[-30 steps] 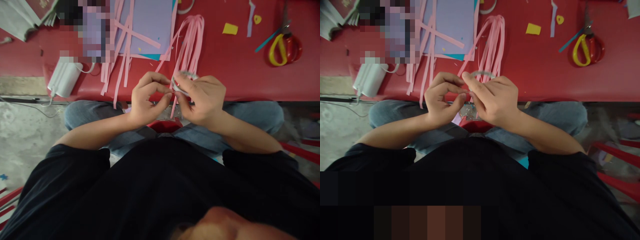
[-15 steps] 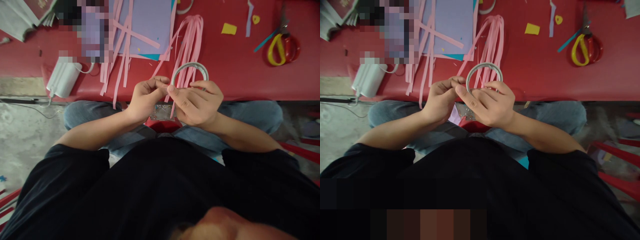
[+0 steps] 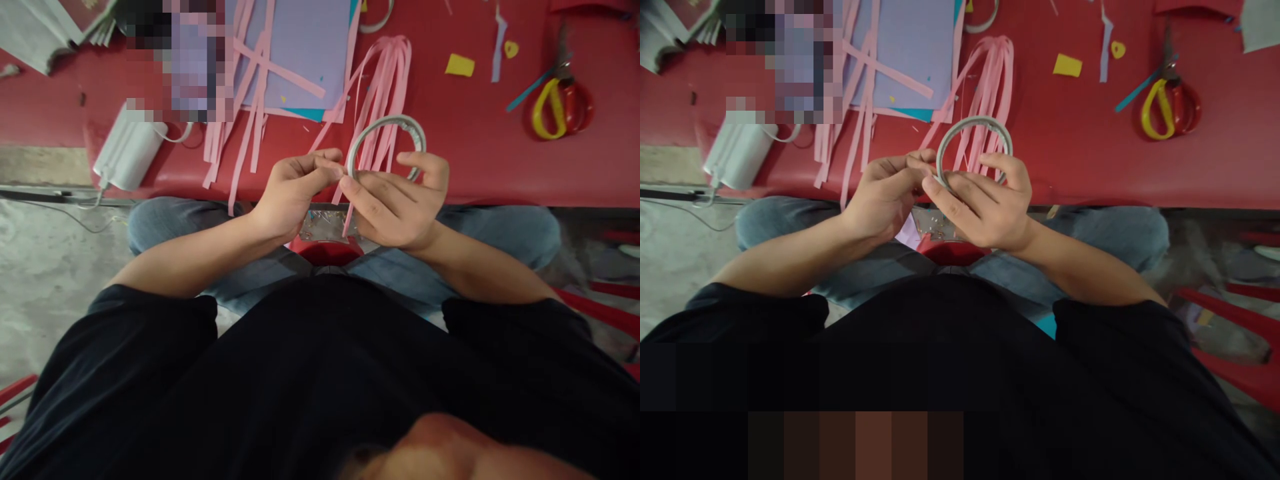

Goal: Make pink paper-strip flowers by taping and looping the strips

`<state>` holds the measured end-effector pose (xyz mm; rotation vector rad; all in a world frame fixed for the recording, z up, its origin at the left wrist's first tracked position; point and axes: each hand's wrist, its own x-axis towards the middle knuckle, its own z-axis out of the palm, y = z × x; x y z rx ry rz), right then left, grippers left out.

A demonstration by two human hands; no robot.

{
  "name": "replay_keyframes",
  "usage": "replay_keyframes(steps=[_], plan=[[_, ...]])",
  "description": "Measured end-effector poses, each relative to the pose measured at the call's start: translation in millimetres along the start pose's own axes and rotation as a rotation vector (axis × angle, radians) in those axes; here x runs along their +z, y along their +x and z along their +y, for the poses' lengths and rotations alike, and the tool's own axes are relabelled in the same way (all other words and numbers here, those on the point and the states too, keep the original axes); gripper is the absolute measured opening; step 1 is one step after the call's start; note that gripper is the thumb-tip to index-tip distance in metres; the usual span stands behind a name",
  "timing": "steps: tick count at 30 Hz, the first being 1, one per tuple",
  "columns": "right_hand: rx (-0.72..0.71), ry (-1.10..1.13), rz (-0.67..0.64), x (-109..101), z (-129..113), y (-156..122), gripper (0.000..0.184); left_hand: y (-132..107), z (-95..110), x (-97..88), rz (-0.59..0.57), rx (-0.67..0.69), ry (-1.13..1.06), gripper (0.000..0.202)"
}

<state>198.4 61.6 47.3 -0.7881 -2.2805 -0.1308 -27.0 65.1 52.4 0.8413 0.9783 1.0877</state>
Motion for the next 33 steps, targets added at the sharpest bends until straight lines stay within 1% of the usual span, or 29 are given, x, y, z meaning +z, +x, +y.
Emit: replay_keyframes(steps=[1, 2, 4, 5, 6, 7, 9, 10, 11, 12, 13, 14, 15, 16, 17, 19, 21, 23, 26, 29, 31, 33], plan=[[0.031, 0.029, -0.054, -2, 0, -1, 0.054, 7, 0, -3.3, 0.039, -0.026, -0.001, 0.016], [0.071, 0.068, -0.109, -4, 0, -2, 0.045, 15, 1, -7.4, 0.104, -0.052, -0.008, 0.015], [0.128, 0.15, -0.15, -7, 2, -2, 0.025, 33, 9, -16.3, 0.346, -0.138, -0.034, 0.018], [0.126, 0.17, -0.146, -7, 4, -2, 0.02, 41, 15, -20.2, 0.455, -0.116, -0.048, 0.018], [0.103, 0.157, -0.119, -8, 7, 0, 0.019, 46, 21, -23.0, 0.446, -0.084, -0.056, 0.014], [0.067, 0.11, -0.061, -9, 12, 3, 0.025, 48, 28, -24.4, 0.422, -0.067, -0.067, 0.014], [0.01, -0.043, 0.107, -13, 30, 10, 0.042, 42, 37, -23.5, 0.246, 0.009, -0.133, 0.005], [0.003, -0.118, 0.161, -17, 41, 14, 0.05, 37, 40, -21.9, 0.176, 0.011, -0.156, 0.002], [0.031, -0.169, 0.224, -22, 52, 19, 0.052, 30, 41, -20.3, 0.13, 0.006, -0.163, 0.003], [0.071, -0.204, 0.198, -27, 63, 24, 0.052, 24, 41, -19.0, 0.092, -0.005, -0.161, 0.005], [0.134, -0.208, 0.095, -33, 70, 30, 0.05, 18, 40, -18.3, 0.064, -0.023, -0.154, 0.005], [0.213, -0.177, 0.021, -39, 73, 36, 0.046, 13, 39, -18.0, 0.037, -0.042, -0.149, 0.007], [0.307, -0.083, -0.057, -44, 72, 43, 0.042, 10, 38, -18.1, 0.006, -0.063, -0.15, 0.009], [0.373, 0.02, -0.129, -48, 65, 49, 0.039, 7, 37, -18.3, -0.027, -0.083, -0.157, 0.014], [0.406, 0.106, -0.181, -50, 55, 55, 0.037, 5, 36, -18.4, -0.057, -0.099, -0.157, 0.019], [0.413, 0.201, -0.235, -53, 28, 65, 0.033, 3, 34, -17.6, -0.09, -0.094, -0.127, 0.026], [0.417, 0.251, -0.253, -55, 5, 70, 0.029, -1, 31, -15.5, -0.096, -0.062, -0.079, 0.03], [0.432, 0.281, -0.259, -56, -3, 69, 0.027, -5, 29, -12.4, -0.097, -0.022, -0.037, 0.034], [0.464, 0.315, -0.254, -59, 10, 62, 0.024, -11, 26, -7.3, -0.09, 0.024, 0.032, 0.024], [0.464, 0.381, -0.181, -57, 23, 51, 0.017, -17, 25, -2.8, -0.073, 0.055, 0.085, 0.024], [0.444, 0.432, -0.138, -55, 23, 46, 0.011, -20, 25, -0.9, -0.067, 0.077, 0.105, 0.027], [0.425, 0.47, -0.142, -53, 17, 41, 0.009, -22, 24, 0.0, -0.081, 0.101, 0.126, 0.031]])
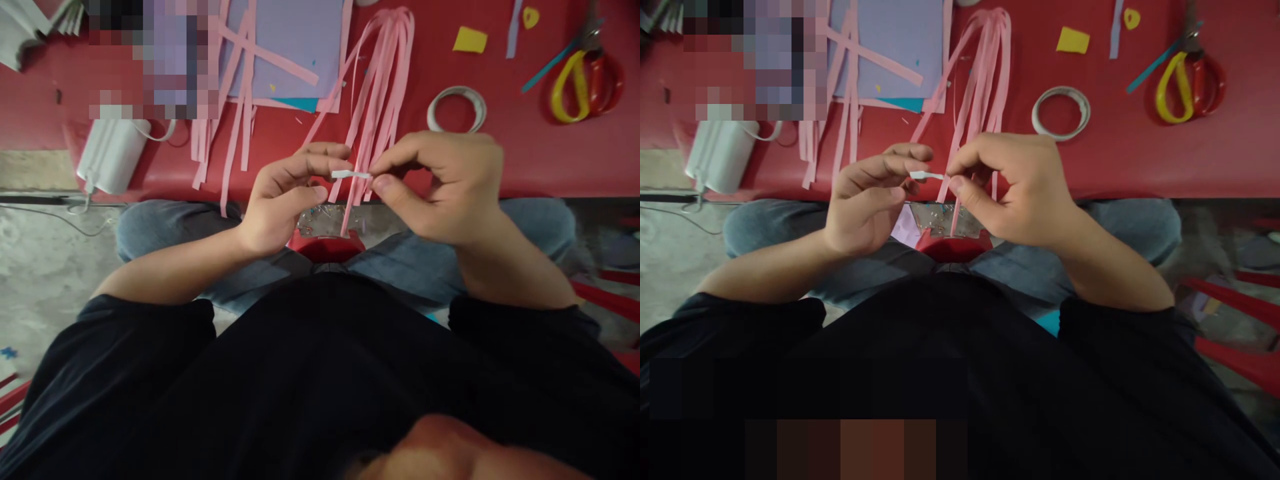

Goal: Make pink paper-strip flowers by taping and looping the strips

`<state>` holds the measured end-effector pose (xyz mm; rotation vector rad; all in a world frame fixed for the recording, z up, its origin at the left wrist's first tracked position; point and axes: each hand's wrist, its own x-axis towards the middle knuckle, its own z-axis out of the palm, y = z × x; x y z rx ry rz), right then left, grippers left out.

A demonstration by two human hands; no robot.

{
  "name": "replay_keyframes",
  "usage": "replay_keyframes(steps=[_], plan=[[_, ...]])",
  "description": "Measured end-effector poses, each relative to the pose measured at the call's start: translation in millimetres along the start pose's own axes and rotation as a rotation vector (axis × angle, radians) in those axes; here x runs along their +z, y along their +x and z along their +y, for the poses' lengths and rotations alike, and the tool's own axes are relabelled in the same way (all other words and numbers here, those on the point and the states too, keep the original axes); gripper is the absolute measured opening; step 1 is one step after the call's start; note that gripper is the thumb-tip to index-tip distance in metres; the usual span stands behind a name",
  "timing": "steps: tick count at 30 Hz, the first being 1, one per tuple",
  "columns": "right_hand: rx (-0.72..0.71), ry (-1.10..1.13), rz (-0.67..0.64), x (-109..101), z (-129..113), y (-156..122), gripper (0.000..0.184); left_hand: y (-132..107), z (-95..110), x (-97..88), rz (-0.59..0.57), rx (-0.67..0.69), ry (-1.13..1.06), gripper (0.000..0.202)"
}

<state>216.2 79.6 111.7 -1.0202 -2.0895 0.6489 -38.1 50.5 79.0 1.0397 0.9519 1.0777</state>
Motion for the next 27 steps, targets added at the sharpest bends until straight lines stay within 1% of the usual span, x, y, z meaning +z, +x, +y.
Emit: replay_keyframes(steps=[4, 7, 11, 18, 20, 22, 23, 25, 27], plan=[[0.035, -0.032, -0.046, 4, -7, -10, 0.011, -3, -2, 0.4, -0.06, 0.027, 0.051, 0.036], [0.07, -0.069, -0.071, 2, -8, -14, 0.014, -4, -3, 1.0, -0.062, 0.037, 0.094, 0.037], [0.077, -0.085, -0.09, 1, -8, -15, 0.013, -4, -4, 2.6, -0.057, 0.041, 0.082, 0.036], [0.045, -0.046, -0.08, 1, -13, -9, 0.01, -5, -5, 3.0, -0.055, 0.035, 0.084, 0.031], [-0.008, -0.012, -0.077, 0, -13, -6, 0.01, -3, -5, 1.4, -0.084, 0.029, 0.089, 0.028], [-0.033, 0.048, -0.079, 1, -12, -5, 0.013, -1, -6, -0.7, -0.151, 0.022, 0.095, 0.026], [-0.007, 0.067, -0.094, 3, -11, -5, 0.014, 1, -6, -1.7, -0.191, 0.014, 0.095, 0.024], [0.097, 0.081, -0.147, 8, -9, -8, 0.013, 3, -8, -3.0, -0.255, -0.026, 0.079, 0.02], [0.191, 0.094, -0.207, 14, -6, -11, 0.015, 5, -10, -3.2, -0.268, -0.092, 0.041, 0.018]])
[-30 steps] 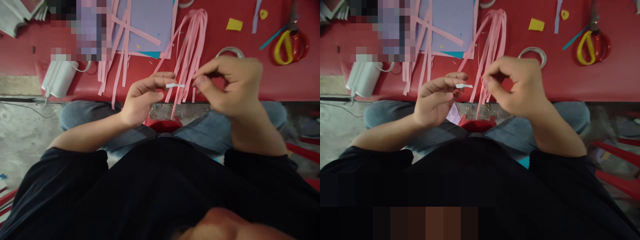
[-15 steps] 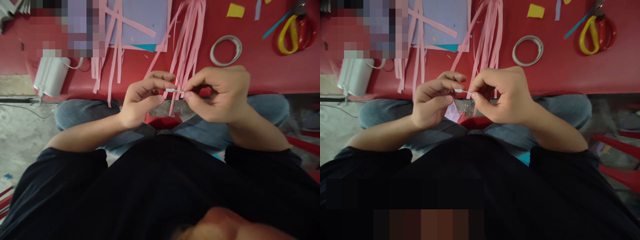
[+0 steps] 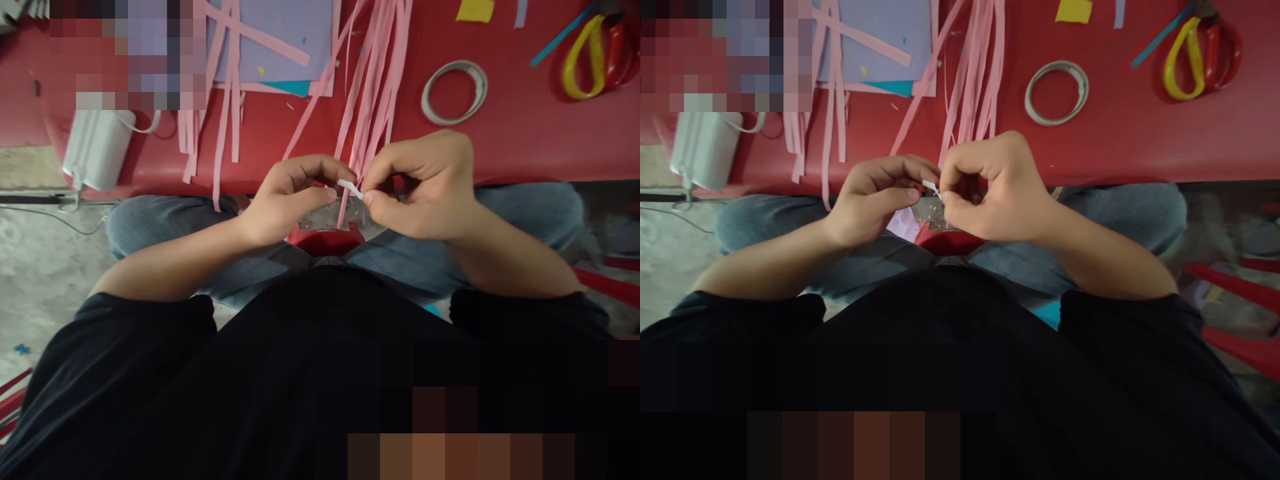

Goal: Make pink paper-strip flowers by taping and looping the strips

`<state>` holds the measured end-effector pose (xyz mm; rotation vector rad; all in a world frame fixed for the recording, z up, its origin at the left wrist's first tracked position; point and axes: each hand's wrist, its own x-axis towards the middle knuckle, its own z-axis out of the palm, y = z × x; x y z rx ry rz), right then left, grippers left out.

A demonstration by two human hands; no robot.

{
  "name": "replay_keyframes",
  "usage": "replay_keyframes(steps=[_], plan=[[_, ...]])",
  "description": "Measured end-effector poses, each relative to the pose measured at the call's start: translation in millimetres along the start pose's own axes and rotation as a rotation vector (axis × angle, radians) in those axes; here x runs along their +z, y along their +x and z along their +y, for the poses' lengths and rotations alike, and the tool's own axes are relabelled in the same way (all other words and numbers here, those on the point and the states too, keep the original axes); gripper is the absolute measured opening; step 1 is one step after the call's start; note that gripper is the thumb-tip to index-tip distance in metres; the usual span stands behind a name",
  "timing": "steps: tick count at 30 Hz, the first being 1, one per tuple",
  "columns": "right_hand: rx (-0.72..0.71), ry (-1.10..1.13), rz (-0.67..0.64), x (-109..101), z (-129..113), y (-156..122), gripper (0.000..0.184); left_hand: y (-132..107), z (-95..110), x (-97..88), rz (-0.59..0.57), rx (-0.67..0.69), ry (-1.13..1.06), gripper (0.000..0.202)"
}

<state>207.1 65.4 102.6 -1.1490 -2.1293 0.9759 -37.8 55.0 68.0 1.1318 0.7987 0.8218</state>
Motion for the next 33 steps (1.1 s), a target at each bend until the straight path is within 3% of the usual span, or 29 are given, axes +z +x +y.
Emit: replay_keyframes(steps=[7, 10, 16, 23, 33], plan=[[-0.043, 0.3, 0.11, 20, 4, 4, 0.019, 2, 2, 2.4, 0.118, -0.165, -0.056, 0.019], [0.005, 0.334, 0.156, 28, 10, 8, 0.025, 2, 7, 4.1, 0.16, -0.184, -0.063, 0.026], [-0.01, 0.365, 0.275, 42, 26, 14, 0.031, 1, 2, 3.5, 0.147, -0.136, -0.092, 0.035], [-0.117, 0.356, 0.307, 50, 34, 20, 0.028, 2, -2, 0.9, 0.161, -0.058, -0.005, 0.038], [-0.137, 0.354, 0.338, 43, 32, 22, 0.035, 5, 2, -3.6, 0.239, 0.01, 0.04, 0.033]])
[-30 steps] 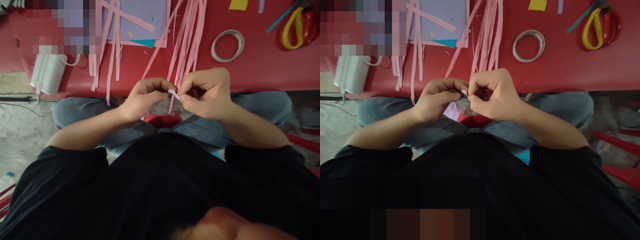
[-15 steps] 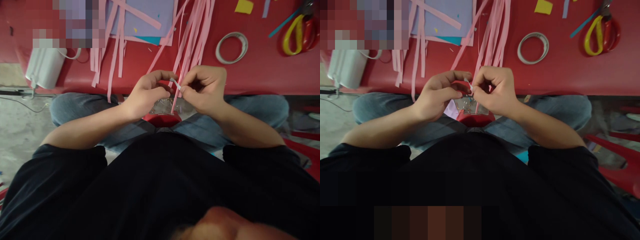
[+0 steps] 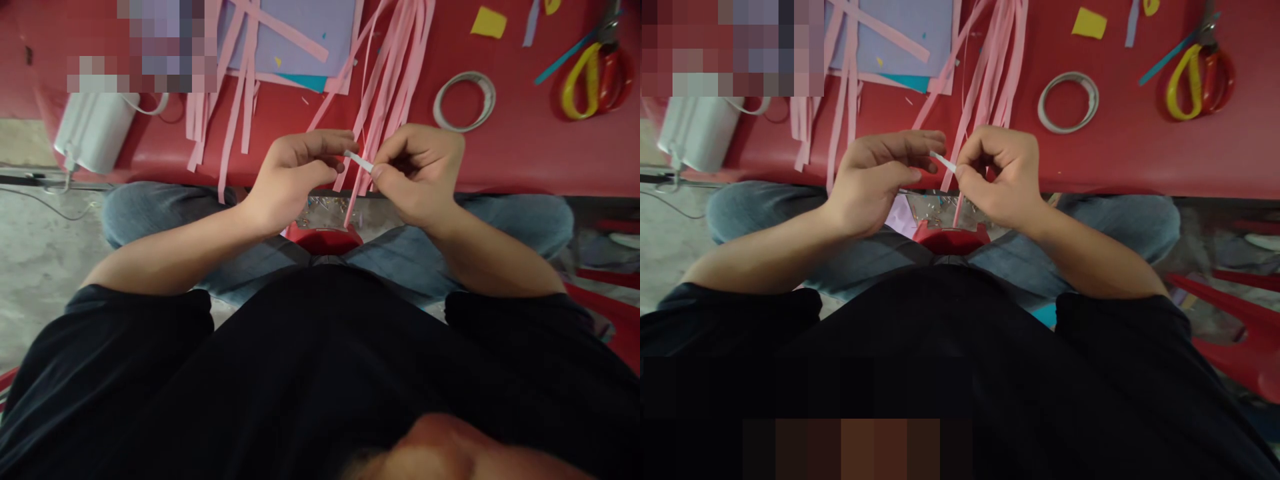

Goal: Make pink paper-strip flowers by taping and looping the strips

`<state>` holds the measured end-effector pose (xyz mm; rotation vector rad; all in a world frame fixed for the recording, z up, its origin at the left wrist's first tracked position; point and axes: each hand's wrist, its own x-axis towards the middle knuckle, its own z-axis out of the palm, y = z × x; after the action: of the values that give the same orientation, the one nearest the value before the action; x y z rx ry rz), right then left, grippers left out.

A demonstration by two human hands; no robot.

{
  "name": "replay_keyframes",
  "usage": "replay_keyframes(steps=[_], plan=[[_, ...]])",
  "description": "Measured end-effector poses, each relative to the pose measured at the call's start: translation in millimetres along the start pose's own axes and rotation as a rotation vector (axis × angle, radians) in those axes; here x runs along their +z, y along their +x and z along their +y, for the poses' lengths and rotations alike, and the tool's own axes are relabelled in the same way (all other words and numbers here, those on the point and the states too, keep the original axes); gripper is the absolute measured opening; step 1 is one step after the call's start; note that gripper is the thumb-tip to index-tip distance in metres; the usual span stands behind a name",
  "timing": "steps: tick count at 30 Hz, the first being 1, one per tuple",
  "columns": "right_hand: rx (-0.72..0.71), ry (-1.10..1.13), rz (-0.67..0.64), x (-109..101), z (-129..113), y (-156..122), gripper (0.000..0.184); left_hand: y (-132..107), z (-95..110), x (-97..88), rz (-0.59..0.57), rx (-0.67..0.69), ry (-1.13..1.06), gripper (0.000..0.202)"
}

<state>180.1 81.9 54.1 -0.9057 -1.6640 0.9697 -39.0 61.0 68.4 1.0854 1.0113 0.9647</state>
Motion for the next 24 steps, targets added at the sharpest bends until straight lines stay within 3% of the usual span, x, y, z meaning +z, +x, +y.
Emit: replay_keyframes(steps=[4, 10, 16, 20, 24], plan=[[-0.033, 0.011, 0.001, -1, -3, 1, 0.034, 3, -5, -2.0, -0.021, 0.071, 0.042, 0.028], [0.077, -0.014, -0.012, -4, -10, -4, 0.036, 12, -21, -14.5, 0.032, 0.156, 0.007, 0.041], [0.14, -0.042, 0.02, -2, -15, -3, 0.04, -3, 3, -4.0, 0.125, 0.605, 0.369, 0.017], [0.202, -0.013, -0.057, -3, -18, -9, 0.036, -17, 15, 3.0, 0.03, 0.507, 0.539, 0.015], [0.166, -0.008, -0.064, -3, -23, -13, 0.03, -21, 14, 1.0, 0.029, 0.381, 0.569, 0.015]])
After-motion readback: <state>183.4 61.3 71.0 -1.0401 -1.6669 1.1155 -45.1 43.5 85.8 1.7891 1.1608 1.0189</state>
